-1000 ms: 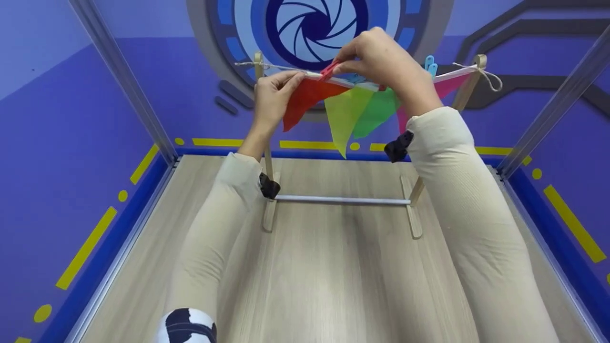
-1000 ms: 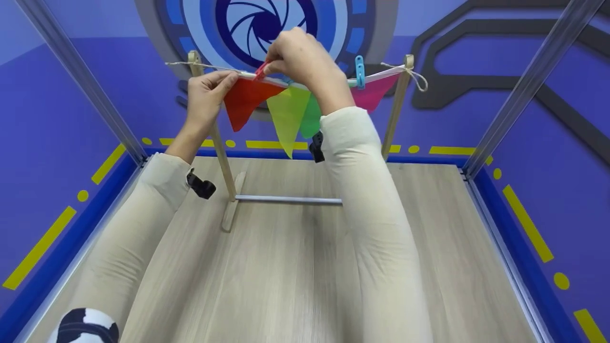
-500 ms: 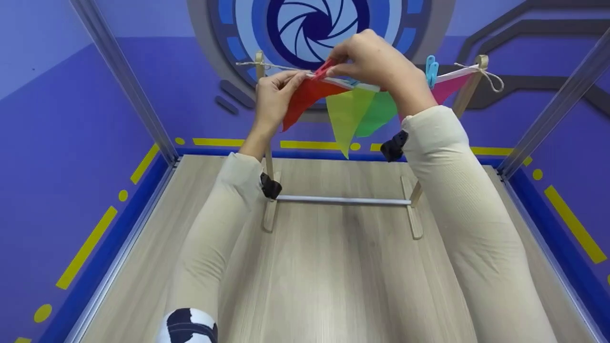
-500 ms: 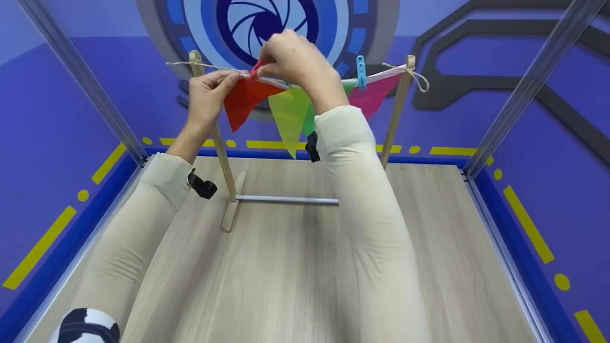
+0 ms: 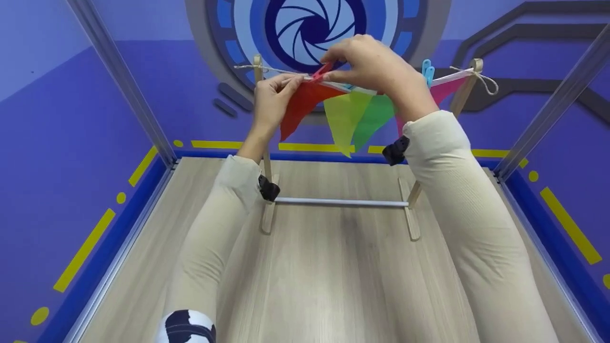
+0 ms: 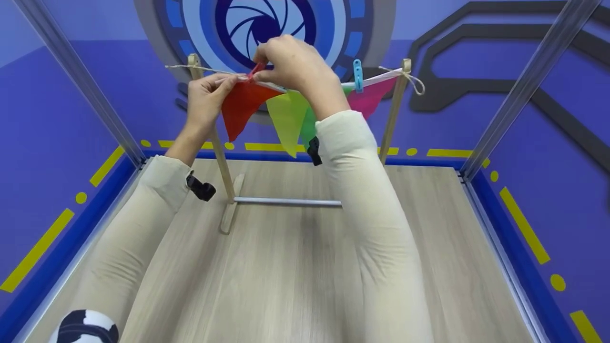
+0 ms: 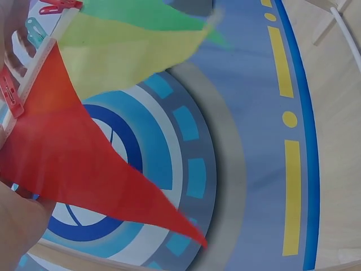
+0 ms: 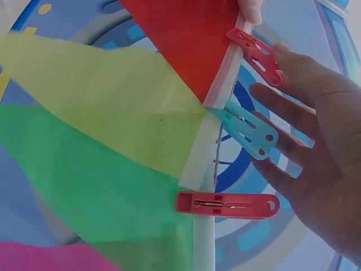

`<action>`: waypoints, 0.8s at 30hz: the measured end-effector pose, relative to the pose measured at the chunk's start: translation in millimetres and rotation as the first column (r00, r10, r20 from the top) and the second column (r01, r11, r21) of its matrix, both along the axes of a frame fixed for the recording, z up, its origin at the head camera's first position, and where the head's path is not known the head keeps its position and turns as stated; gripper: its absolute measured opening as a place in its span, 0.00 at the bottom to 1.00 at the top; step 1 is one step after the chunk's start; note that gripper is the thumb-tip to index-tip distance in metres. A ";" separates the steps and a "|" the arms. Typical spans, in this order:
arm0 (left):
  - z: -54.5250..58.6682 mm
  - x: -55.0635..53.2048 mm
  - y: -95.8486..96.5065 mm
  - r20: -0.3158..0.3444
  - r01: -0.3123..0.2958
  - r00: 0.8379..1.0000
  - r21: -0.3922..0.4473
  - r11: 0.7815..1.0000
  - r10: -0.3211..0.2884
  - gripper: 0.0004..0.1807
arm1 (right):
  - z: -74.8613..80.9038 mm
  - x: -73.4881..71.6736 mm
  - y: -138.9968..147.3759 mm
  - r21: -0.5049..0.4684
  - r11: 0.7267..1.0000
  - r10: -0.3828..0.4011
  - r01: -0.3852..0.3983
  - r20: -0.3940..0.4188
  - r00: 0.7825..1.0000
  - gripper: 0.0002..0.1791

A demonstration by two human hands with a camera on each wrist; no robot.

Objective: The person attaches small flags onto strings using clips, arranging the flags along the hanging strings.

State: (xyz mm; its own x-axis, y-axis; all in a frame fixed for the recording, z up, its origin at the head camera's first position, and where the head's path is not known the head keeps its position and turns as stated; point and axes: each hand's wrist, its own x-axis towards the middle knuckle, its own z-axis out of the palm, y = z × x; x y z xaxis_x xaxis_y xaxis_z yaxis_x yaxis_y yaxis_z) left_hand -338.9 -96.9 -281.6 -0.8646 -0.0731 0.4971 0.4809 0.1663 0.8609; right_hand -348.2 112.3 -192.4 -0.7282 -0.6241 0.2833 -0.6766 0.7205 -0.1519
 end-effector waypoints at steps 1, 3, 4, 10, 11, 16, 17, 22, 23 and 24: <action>-0.6 -0.3 -0.6 -0.001 0.002 1.000 0.002 1.000 -0.002 0.12 | -0.5 1.0 0.3 0.000 1.000 -0.003 0.003 -0.009 1.000 0.24; -2.5 -1.7 -1.6 -0.004 0.007 1.000 0.004 1.000 -0.007 0.12 | -1.4 3.6 1.0 0.006 1.000 -0.009 0.009 -0.030 1.000 0.25; -3.2 -1.9 -1.9 -0.007 0.007 1.000 0.002 1.000 -0.007 0.12 | -1.8 5.1 1.4 0.007 1.000 -0.013 0.013 -0.041 0.999 0.25; -2.4 2.7 -2.6 -0.026 0.007 1.000 -0.020 1.000 -0.007 0.11 | -3.1 14.0 5.3 -0.022 1.000 -0.012 0.010 -0.132 0.991 0.26; -1.5 4.1 -2.8 -0.032 0.004 0.999 -0.026 1.000 -0.005 0.11 | -3.0 15.3 6.2 -0.030 1.000 -0.006 0.001 -0.150 0.989 0.25; 1.6 12.8 -3.8 -0.052 -0.029 0.998 -0.068 0.997 0.026 0.11 | -4.1 21.5 11.7 -0.060 0.997 0.039 -0.055 -0.232 0.972 0.25; 1.6 14.2 -4.1 -0.056 -0.043 0.998 -0.079 0.996 0.039 0.11 | -4.7 22.8 12.9 -0.062 0.996 0.050 -0.067 -0.248 0.968 0.25; -12.7 6.3 -13.5 -0.118 -0.092 0.990 -0.099 0.991 0.080 0.13 | -10.5 30.4 18.8 -0.072 0.992 0.078 -0.104 -0.298 0.951 0.25; -16.3 4.0 -16.4 -0.136 -0.100 0.987 -0.099 0.990 0.086 0.13 | -12.2 32.3 20.1 -0.077 0.991 0.081 -0.110 -0.305 0.949 0.25; -19.9 2.0 -19.3 -0.162 -0.107 0.983 -0.103 0.989 0.090 0.14 | -14.1 34.2 21.4 -0.081 0.990 0.085 -0.116 -0.313 0.946 0.25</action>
